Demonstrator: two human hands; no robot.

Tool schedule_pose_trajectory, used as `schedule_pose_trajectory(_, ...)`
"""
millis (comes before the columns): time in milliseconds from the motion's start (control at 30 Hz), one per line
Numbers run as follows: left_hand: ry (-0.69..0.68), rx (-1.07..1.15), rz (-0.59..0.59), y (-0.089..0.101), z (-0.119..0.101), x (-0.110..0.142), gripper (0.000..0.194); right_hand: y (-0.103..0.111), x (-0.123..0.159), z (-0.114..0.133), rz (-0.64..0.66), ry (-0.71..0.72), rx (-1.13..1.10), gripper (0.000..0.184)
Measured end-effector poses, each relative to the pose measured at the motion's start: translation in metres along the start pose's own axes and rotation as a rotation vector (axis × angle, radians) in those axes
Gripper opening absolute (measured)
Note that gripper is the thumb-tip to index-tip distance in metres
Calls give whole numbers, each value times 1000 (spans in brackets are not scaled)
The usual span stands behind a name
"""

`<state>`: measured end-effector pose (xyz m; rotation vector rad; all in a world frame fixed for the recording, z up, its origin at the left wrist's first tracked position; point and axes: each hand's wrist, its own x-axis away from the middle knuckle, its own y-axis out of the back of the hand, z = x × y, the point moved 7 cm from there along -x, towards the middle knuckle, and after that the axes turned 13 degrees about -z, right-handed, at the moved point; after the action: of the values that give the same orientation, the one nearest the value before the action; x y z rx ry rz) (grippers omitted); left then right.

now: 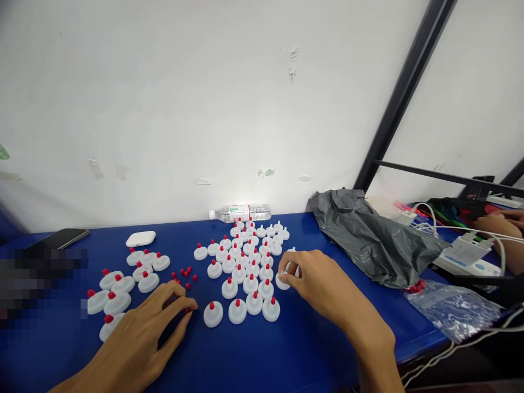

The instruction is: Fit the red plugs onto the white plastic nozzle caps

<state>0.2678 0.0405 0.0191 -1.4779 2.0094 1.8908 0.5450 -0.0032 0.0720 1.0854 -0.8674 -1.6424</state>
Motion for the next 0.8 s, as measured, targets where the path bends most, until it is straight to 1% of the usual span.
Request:
schedule_pose_trajectory(67, 11, -39, -9, -2, 4, 2, 29, -3, 0, -3, 26, -30, 3, 11)
schedule_pose_trajectory(100, 18, -51, -12, -3, 6, 2, 31, -2, 1, -4, 20, -40, 3, 13)
schedule_pose_trajectory(167, 26, -58, -16, -3, 7, 2, 33, 4, 2, -3, -25, -44, -6, 21)
schedule_pose_trajectory(233, 26, -53, -21, -1, 5, 1, 33, 13, 6, 1, -72, -27, -38, 21)
schedule_pose_trajectory(267, 22, -48, -24, 0, 4, 1, 32, 15, 9, 3, -70, -14, -66, 20)
schedule_pose_trajectory(300, 19, -42, -22, 1, 3, 0, 31, 15, 12, 7, -45, 3, -104, 19)
schedule_pose_trajectory(367, 17, -27, -14, 4, 0, -2, 29, 9, 19, 14, 55, 38, -180, 19)
schedule_pose_trajectory(467, 17, 7, -8, 8, -3, -4, 27, -6, 26, 23, 194, 77, -219, 28)
schedule_pose_trajectory(533, 10, 31, -8, 10, -6, -5, 26, -13, 26, 27, 224, 92, -222, 21)
schedule_pose_trajectory(600, 14, 58, 2, 11, -6, -5, 26, -15, 25, 30, 217, 118, -238, 11)
schedule_pose_trajectory(667, 25, 88, 9, 11, -7, -4, 25, -12, 24, 32, 189, 149, -245, 12)
schedule_pose_trajectory(800, 12, 146, -17, 15, -11, -3, 23, 0, 29, 34, 147, 182, -240, 12)
